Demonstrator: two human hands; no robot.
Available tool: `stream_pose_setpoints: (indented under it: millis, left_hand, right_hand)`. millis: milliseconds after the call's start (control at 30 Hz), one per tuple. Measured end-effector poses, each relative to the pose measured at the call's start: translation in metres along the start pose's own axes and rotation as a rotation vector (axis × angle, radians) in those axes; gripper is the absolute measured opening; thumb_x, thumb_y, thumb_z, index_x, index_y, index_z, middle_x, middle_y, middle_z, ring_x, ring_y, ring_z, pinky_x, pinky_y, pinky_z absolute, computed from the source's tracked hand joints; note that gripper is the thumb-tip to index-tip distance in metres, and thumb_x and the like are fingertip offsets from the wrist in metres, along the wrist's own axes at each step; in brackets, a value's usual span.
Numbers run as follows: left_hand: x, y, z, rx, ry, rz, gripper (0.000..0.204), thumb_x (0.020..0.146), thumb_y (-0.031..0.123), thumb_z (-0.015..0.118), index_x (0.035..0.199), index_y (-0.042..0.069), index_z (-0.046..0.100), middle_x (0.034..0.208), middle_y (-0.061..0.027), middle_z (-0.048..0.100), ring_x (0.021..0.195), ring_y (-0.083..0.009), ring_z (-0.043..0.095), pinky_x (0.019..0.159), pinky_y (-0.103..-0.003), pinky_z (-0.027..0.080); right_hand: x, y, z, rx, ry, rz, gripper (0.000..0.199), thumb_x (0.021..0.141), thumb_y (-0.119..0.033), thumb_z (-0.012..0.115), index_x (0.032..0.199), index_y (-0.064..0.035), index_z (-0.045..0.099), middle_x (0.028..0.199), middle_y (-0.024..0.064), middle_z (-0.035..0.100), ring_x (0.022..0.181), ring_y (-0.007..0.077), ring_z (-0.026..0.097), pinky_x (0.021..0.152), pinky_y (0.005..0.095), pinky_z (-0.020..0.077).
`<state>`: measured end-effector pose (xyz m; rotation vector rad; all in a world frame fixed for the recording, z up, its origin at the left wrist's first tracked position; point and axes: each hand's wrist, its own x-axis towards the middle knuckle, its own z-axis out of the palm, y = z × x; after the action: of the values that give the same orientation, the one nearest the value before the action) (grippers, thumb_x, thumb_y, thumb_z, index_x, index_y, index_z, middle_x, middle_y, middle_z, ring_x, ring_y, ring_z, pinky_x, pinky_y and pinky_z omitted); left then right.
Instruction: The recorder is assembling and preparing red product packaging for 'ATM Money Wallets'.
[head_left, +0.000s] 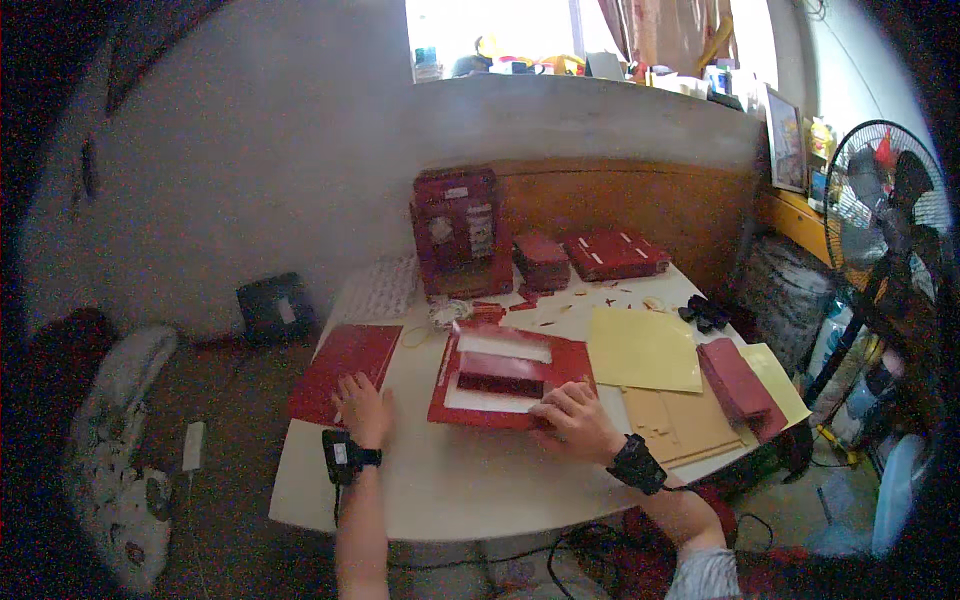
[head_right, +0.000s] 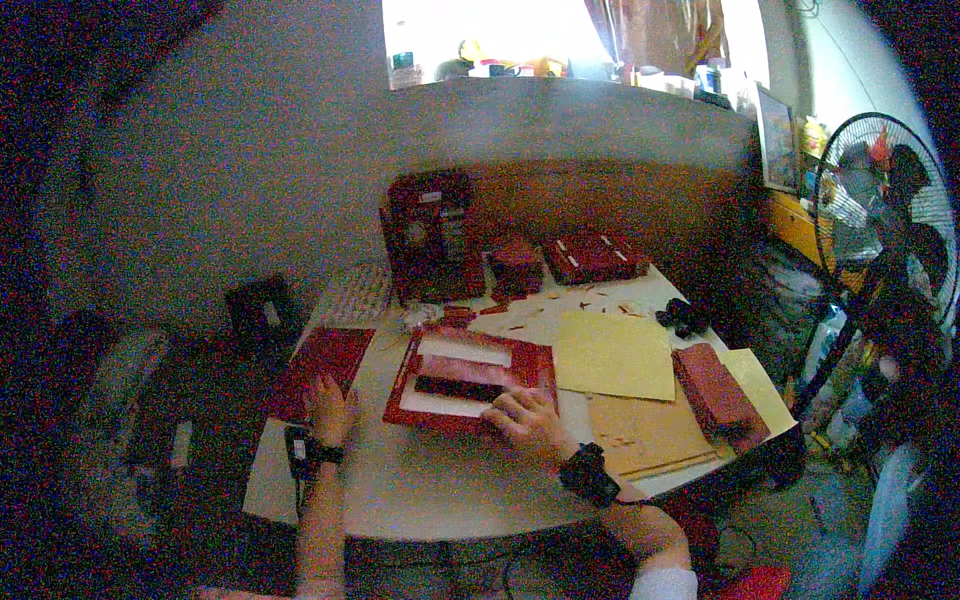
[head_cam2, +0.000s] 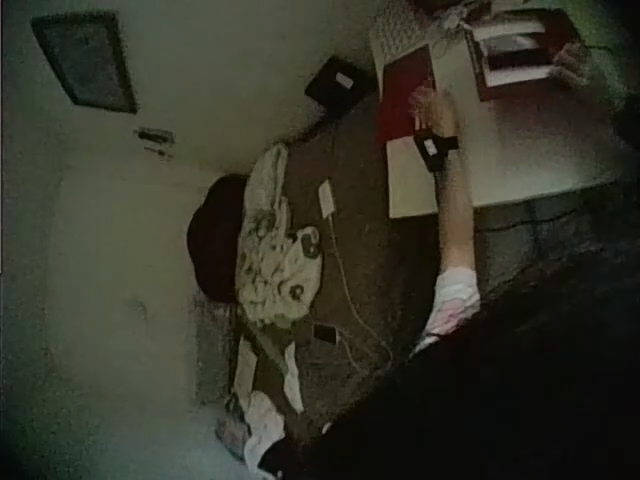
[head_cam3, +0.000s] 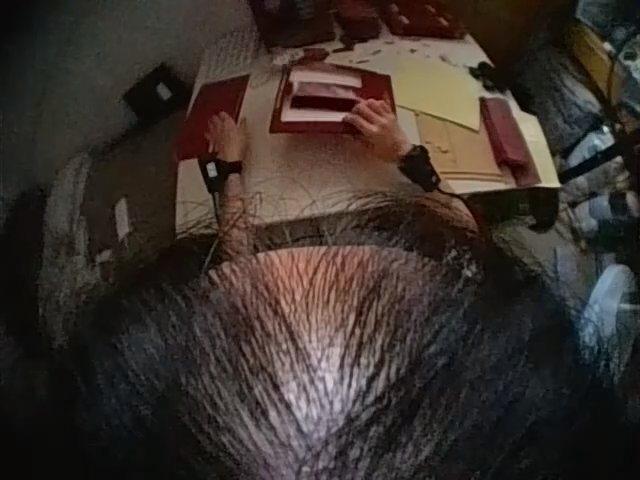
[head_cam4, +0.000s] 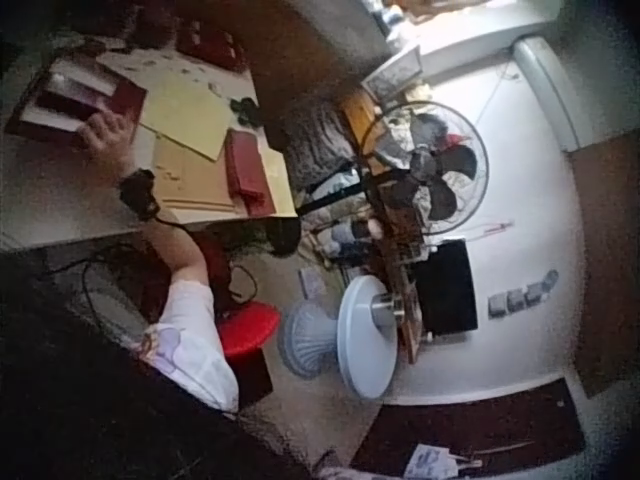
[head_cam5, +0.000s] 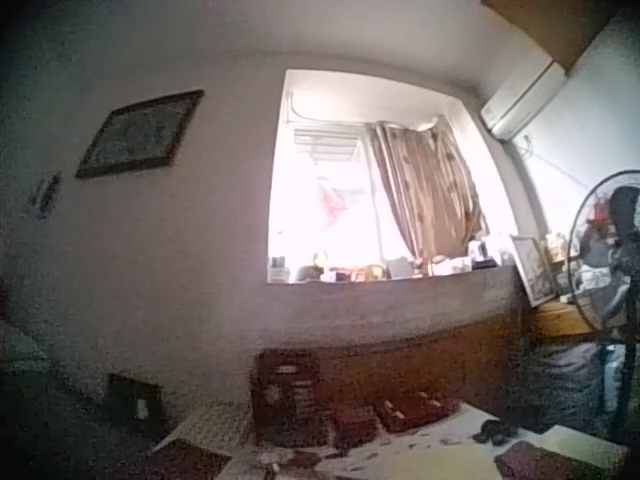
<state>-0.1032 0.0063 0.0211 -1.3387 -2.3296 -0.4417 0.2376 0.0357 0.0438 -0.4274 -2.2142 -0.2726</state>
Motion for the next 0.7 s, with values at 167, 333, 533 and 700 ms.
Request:
stream_pose_setpoints:
  millis: [167,333,533,700]
  left_hand:
    - [0.005,-0.027,0.023,0.072,-0.049,-0.150,0.066,0.081,0.046,0.050,0.121,-0.005,0.041,0.131,-0.0263,0.036,0.125,-0.0387,0.030,0.101,-0.057,0.021]
    - [0.009,-0.034,0.022,-0.086,-0.194,-0.219,0.064,0.081,0.047,0.051,0.118,-0.004,0.045,0.130,-0.0268,0.038,0.124,-0.0394,0.032,0.100,-0.057,0.020]
    - [0.008,-0.039,0.026,0.018,-0.102,-0.144,0.052,0.079,0.044,0.056,0.107,0.000,0.054,0.119,-0.0217,0.049,0.114,-0.0362,0.042,0.097,-0.057,0.025]
    - [0.008,-0.026,0.012,-0.020,-0.091,-0.161,0.045,0.079,0.043,0.055,0.099,0.003,0.058,0.107,-0.0184,0.055,0.106,-0.0322,0.050,0.097,-0.056,0.026]
  right_hand:
    - [0.001,0.017,-0.007,-0.168,0.055,0.032,0.029,0.066,-0.019,0.067,0.091,-0.0099,0.058,0.087,0.0061,0.053,0.083,0.0250,0.050,0.074,0.0396,0.0382]
    - [-0.001,0.031,-0.017,-0.214,0.055,0.211,0.028,0.067,-0.021,0.065,0.090,-0.0075,0.057,0.087,0.0074,0.053,0.086,0.0262,0.049,0.075,0.0383,0.0369]
    - [-0.011,0.046,-0.017,-0.440,-0.083,0.492,0.026,0.070,-0.020,0.064,0.091,-0.0056,0.056,0.089,0.0087,0.049,0.091,0.0259,0.046,0.078,0.0370,0.0358]
    - [-0.022,0.057,-0.012,-0.507,-0.162,0.602,0.025,0.070,-0.022,0.064,0.088,-0.0065,0.056,0.088,0.0088,0.050,0.090,0.0258,0.047,0.077,0.0376,0.0360]
